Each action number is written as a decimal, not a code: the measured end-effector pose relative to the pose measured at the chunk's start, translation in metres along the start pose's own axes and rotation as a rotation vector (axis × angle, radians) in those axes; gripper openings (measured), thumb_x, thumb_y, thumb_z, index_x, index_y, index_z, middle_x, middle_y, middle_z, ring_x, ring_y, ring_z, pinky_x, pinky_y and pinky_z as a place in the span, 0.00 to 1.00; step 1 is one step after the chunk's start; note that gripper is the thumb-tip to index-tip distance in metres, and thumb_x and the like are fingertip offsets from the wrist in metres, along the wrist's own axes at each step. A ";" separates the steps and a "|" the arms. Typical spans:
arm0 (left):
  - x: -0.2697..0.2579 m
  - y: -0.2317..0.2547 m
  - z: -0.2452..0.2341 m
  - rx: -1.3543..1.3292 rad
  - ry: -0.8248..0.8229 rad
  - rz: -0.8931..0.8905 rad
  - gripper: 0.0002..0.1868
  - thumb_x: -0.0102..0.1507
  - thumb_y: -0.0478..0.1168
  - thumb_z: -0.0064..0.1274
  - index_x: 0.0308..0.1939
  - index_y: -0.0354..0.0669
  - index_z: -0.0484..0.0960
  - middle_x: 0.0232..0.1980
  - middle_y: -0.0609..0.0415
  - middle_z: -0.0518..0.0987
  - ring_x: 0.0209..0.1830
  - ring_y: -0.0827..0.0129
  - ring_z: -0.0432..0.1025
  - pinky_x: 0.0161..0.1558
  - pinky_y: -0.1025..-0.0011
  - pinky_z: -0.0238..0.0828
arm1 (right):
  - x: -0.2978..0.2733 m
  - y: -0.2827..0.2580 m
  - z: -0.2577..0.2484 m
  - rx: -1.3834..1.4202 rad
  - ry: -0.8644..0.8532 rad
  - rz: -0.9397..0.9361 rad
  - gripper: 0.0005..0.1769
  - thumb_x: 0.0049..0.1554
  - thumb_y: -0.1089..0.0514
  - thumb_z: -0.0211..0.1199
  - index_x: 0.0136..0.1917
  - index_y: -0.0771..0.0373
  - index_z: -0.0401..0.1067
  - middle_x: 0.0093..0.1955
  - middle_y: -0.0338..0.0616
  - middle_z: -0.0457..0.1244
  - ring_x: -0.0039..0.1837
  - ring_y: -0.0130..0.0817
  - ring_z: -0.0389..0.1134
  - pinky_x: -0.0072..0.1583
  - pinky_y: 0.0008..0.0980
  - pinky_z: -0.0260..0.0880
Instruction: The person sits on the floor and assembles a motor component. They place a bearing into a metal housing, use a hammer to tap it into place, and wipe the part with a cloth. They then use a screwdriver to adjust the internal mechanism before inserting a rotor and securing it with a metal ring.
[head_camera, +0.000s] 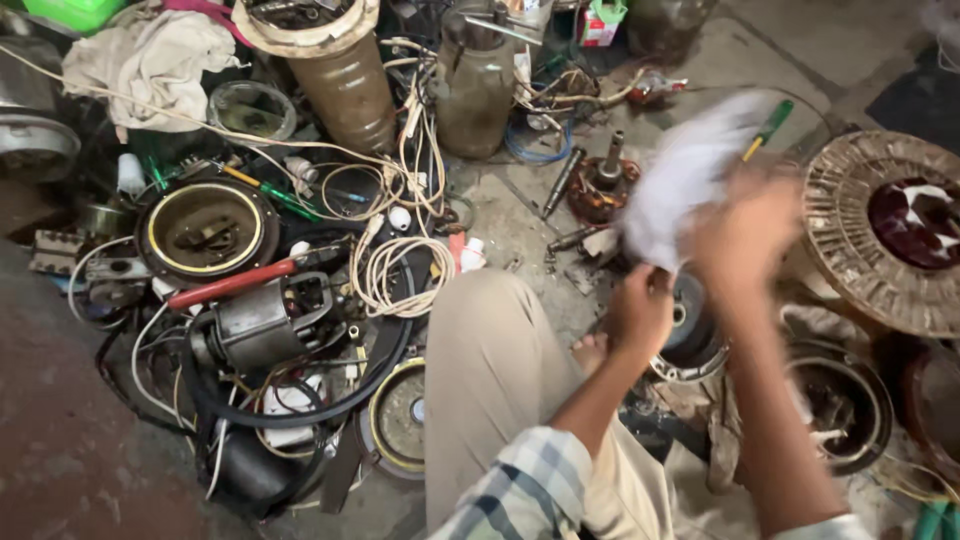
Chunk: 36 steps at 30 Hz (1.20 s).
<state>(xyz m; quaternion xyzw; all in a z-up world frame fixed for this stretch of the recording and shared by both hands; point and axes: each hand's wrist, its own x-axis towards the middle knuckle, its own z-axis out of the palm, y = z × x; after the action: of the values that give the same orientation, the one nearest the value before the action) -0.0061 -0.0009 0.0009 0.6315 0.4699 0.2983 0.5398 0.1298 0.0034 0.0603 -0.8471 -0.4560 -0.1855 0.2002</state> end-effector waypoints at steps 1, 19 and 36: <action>-0.002 0.003 0.005 -0.066 -0.026 -0.024 0.20 0.70 0.54 0.49 0.51 0.43 0.85 0.42 0.44 0.84 0.44 0.48 0.76 0.45 0.54 0.70 | -0.011 -0.045 0.025 -0.070 0.075 -0.220 0.22 0.44 0.52 0.73 0.48 0.67 0.76 0.63 0.69 0.62 0.69 0.70 0.57 0.69 0.62 0.56; -0.001 -0.053 0.059 -0.417 -0.222 -0.122 0.18 0.68 0.49 0.53 0.49 0.37 0.83 0.41 0.52 0.83 0.41 0.67 0.74 0.47 0.64 0.71 | 0.072 -0.225 0.241 0.606 -0.770 -0.565 0.23 0.50 0.53 0.73 0.56 0.62 0.71 0.54 0.54 0.66 0.59 0.52 0.67 0.60 0.46 0.67; 0.023 -0.052 0.052 -0.412 -0.368 0.162 0.15 0.64 0.41 0.56 0.45 0.30 0.84 0.40 0.51 0.85 0.39 0.68 0.76 0.46 0.69 0.72 | -0.053 -0.044 -0.132 1.448 0.102 0.377 0.12 0.57 0.64 0.64 0.55 0.63 0.69 0.55 0.51 0.68 0.56 0.39 0.72 0.60 0.39 0.77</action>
<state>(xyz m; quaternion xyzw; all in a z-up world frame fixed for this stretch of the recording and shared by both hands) 0.0345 -0.0023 -0.0649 0.5874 0.2414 0.3100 0.7075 0.0477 -0.0780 0.1538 -0.5576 -0.3014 0.1593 0.7569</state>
